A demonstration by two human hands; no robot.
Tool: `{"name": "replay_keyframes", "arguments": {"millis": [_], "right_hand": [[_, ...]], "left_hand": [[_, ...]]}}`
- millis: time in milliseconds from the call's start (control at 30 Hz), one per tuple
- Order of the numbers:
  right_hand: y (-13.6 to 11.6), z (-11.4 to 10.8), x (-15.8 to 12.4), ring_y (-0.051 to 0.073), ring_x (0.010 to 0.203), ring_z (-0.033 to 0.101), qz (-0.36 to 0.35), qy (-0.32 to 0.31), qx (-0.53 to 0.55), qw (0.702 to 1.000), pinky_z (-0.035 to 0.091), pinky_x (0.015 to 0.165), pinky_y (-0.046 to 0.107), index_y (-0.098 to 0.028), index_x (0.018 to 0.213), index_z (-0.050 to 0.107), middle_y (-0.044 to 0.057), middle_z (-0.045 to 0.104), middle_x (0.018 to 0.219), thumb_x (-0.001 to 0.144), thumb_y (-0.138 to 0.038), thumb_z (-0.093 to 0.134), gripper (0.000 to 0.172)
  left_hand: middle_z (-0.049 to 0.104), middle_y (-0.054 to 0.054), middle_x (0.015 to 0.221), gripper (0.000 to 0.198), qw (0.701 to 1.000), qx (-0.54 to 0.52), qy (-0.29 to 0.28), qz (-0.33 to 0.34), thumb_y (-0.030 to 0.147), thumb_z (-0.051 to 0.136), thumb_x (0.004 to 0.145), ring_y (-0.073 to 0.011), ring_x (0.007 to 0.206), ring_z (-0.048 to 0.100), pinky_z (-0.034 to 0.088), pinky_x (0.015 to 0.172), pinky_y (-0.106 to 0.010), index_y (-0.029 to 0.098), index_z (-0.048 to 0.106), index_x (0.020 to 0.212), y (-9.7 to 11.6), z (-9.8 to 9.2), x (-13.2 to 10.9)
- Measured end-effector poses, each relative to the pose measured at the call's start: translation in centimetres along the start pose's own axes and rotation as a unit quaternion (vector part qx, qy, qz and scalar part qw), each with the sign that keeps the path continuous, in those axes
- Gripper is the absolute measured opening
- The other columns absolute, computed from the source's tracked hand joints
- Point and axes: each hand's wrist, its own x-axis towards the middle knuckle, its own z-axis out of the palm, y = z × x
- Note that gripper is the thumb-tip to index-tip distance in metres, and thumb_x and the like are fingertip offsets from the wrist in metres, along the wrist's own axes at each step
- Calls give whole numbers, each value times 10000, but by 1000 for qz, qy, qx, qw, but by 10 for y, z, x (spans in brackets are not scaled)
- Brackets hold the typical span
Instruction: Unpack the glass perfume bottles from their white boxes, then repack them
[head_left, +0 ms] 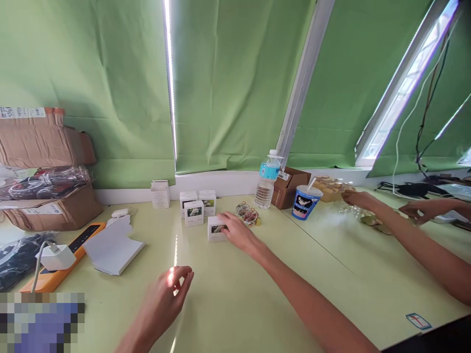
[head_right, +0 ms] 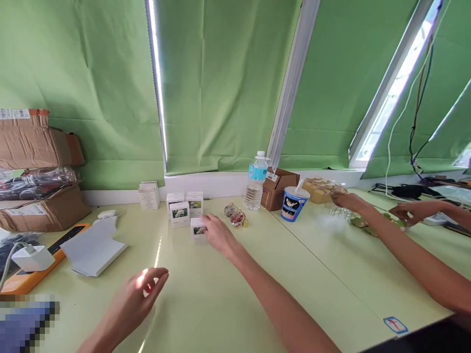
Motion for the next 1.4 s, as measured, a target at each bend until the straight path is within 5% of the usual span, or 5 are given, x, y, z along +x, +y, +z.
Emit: {"name": "replay_keyframes", "arguments": {"millis": [533, 700, 800, 967, 1400], "right_hand": [[40, 41, 85, 254, 1418, 234, 28, 31, 39, 998, 316, 1100, 377, -151, 1510, 177, 107, 71, 1586, 920, -167, 369, 620], [11, 34, 40, 256, 1317, 403, 2, 146, 103, 984, 393, 1052, 421, -200, 1380, 436, 109, 353, 1485, 936, -232, 378, 449], [-17, 26, -10, 186, 920, 647, -61, 48, 202, 976, 555, 798, 342, -213, 1127, 626, 96, 557, 1287, 936, -240, 408, 291], [-49, 8, -77, 187, 1048, 619, -124, -50, 222, 966, 506, 937, 320, -271, 1121, 646, 43, 650, 1160, 949, -224, 431, 279], [-35, 3, -73, 157, 792, 615, 5, -22, 278, 960, 531, 682, 292, -265, 1203, 577, 51, 624, 1158, 907, -285, 495, 307]], "left_hand": [[691, -34, 893, 304, 994, 99, -39, 4, 386, 349, 958, -167, 702, 654, 462, 608, -258, 260, 625, 983, -13, -2, 11], [594, -84, 1259, 357, 969, 229, -20, -87, 394, 380, 941, -201, 880, 663, 487, 732, -295, 244, 556, 1213, -46, -45, 100], [614, -135, 1205, 471, 955, 267, -9, -127, 315, 447, 923, -273, 1000, 634, 479, 818, -375, 211, 380, 1377, -72, -69, 179], [617, -94, 1134, 421, 931, 304, -36, -196, 316, 570, 894, -211, 959, 628, 526, 821, -407, 167, 483, 1277, -101, -78, 251], [673, -133, 1000, 279, 928, 353, -65, -101, 259, 430, 924, -288, 937, 643, 483, 812, -443, 201, 628, 1111, -54, -73, 176]]}}
